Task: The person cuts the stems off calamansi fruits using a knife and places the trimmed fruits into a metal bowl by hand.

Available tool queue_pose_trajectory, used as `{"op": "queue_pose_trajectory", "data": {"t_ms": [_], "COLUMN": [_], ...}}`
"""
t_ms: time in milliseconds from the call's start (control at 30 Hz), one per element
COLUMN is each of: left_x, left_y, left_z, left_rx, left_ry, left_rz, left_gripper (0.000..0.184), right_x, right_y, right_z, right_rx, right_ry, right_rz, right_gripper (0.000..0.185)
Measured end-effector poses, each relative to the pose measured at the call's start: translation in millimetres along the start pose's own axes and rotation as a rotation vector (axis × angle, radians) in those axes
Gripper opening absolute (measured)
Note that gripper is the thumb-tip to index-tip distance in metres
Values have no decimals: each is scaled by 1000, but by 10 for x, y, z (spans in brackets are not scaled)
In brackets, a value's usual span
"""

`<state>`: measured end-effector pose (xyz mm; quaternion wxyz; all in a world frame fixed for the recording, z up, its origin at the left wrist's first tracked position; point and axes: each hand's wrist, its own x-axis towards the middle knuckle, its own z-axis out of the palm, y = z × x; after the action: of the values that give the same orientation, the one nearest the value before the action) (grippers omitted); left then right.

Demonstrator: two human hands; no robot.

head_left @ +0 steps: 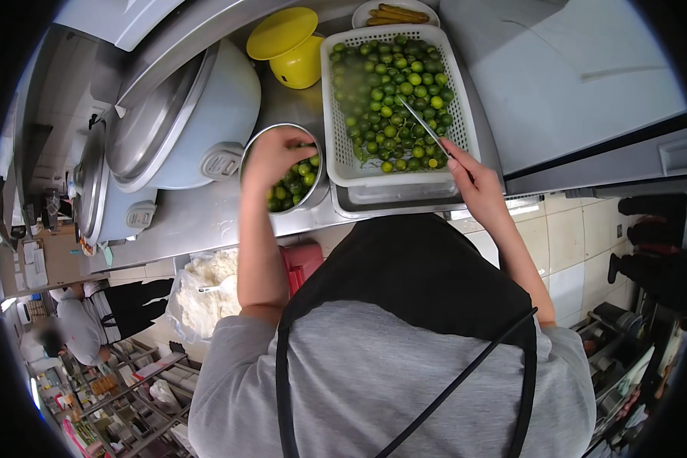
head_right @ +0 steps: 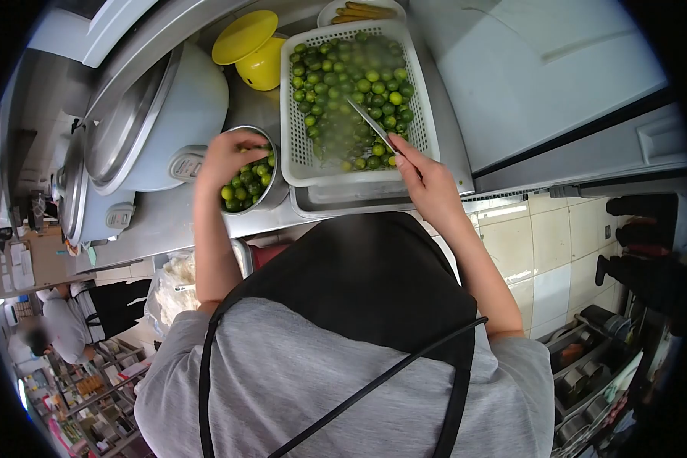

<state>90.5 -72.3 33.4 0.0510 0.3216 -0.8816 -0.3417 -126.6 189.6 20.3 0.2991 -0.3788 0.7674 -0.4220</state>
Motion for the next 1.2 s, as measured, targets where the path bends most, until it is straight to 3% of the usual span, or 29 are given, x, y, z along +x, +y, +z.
{"op": "queue_pose_trajectory", "data": {"t_ms": [67, 200, 333, 400, 433, 467, 533, 567, 633, 833, 1033, 1200], "left_x": [245, 670, 743, 651, 568, 500, 379, 318, 226, 181, 155, 191], "left_y": [269, 310, 221, 259, 344, 351, 360, 395, 453, 449, 578, 546], "left_z": [441, 1248, 1332, 1058, 919, 867, 813, 803, 790, 809, 807, 819], "left_rx": [209, 687, 830, 325, -82, -81, -817, -817, -1307, -1531, -1516, -1548], "left_ry": [39, -68, -87, -34, -51, -58, -1, -1, -31, 25, 182, 181], "left_rz": [-3, 78, 148, 199, 121, 127, -21, -21, 19, -17, 34, 30], "left_gripper": [24, 23, 22, 24, 25, 25, 27, 27, 29, 27, 21, 21], "right_x": [49, 59, 15, -21, -45, -66, -79, -79, -76, -74, -131, -137], "right_y": [24, -83, -91, -84, -104, -111, -79, -68, -92, -117, -145, -109], "right_z": [56, 131, 115, 84, 49, 27, 46, 68, 144, 289, 313, 348], "right_rx": [51, 69, 54, 88, 109, 129, 145, 161, 175, 209, 207, 186], "right_ry": [79, 82, 48, 75, 58, 41, 56, 62, 49, -9, -34, -9], "right_rz": [-198, -255, -214, -220, -162, -104, -125, -151, -194, -261, -263, -292], "right_gripper": [33, 33, 34, 34, 34, 34, 34, 34, 34, 34, 33, 33]}}
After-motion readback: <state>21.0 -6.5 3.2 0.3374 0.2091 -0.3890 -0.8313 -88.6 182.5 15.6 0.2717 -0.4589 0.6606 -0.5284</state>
